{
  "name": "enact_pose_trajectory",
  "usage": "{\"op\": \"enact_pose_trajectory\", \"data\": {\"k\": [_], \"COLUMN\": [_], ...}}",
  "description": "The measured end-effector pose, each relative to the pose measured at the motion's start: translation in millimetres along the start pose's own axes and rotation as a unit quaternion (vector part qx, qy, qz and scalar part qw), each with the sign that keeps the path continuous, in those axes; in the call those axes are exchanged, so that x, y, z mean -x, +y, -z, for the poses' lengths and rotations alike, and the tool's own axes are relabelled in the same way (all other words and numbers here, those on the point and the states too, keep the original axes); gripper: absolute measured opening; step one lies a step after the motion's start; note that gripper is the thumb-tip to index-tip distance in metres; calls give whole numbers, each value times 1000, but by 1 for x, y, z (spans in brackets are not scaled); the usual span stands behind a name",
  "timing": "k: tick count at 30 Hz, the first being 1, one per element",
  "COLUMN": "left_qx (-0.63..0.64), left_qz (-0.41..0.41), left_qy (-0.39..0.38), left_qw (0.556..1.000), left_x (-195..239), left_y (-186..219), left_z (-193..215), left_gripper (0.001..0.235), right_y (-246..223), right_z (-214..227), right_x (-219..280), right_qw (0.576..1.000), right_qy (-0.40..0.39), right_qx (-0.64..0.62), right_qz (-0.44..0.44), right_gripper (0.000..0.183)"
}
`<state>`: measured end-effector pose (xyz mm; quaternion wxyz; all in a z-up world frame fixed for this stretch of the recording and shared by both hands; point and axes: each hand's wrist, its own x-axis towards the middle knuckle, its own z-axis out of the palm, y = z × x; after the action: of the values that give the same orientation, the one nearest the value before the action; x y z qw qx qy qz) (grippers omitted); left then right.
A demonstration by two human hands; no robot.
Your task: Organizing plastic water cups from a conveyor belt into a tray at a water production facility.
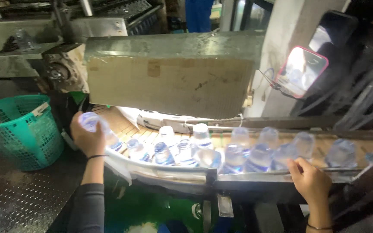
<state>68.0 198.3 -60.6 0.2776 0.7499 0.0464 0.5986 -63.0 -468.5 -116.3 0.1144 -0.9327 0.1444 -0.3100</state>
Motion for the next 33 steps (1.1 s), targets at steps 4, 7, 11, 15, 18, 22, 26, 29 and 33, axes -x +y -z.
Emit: {"op": "enact_pose_trajectory", "data": {"k": [4, 7, 11, 15, 18, 22, 26, 29, 33], "left_qx": [-124, -107, 18, 179, 264, 175, 41, -15, -56], "left_qz": [56, 100, 64, 223, 120, 160, 262, 318, 277], "left_qy": [-45, -93, -166, -413, -524, -525, -415, -345, -275], "left_qw": [990, 985, 984, 864, 801, 817, 870, 883, 919], "left_x": [10, 28, 43, 56, 58, 39, 36, 31, 45], "left_y": [-22, -37, -11, 56, 87, 90, 33, -22, -97], "left_z": [-10, -34, -65, -67, -50, -20, 1, 20, 21], "left_gripper": [63, 63, 63, 89, 95, 75, 42, 36, 39], "right_y": [-4, -12, -10, -7, 1, -3, -4, 5, 14], "right_z": [11, 19, 16, 12, 9, 13, 11, 1, -9], "right_x": [1, -2, 0, -4, 0, 6, 5, 4, 5], "right_qw": [999, 998, 999, 999, 991, 997, 999, 999, 999], "right_qy": [-38, -65, -48, -44, 13, -3, -18, -1, 25], "right_qx": [-10, -20, -11, -5, -48, -42, -17, -24, -5], "right_qz": [12, -12, -15, 14, 123, 68, 23, 34, 42], "right_gripper": [43, 45, 44, 50, 49, 51, 53, 45, 42]}}
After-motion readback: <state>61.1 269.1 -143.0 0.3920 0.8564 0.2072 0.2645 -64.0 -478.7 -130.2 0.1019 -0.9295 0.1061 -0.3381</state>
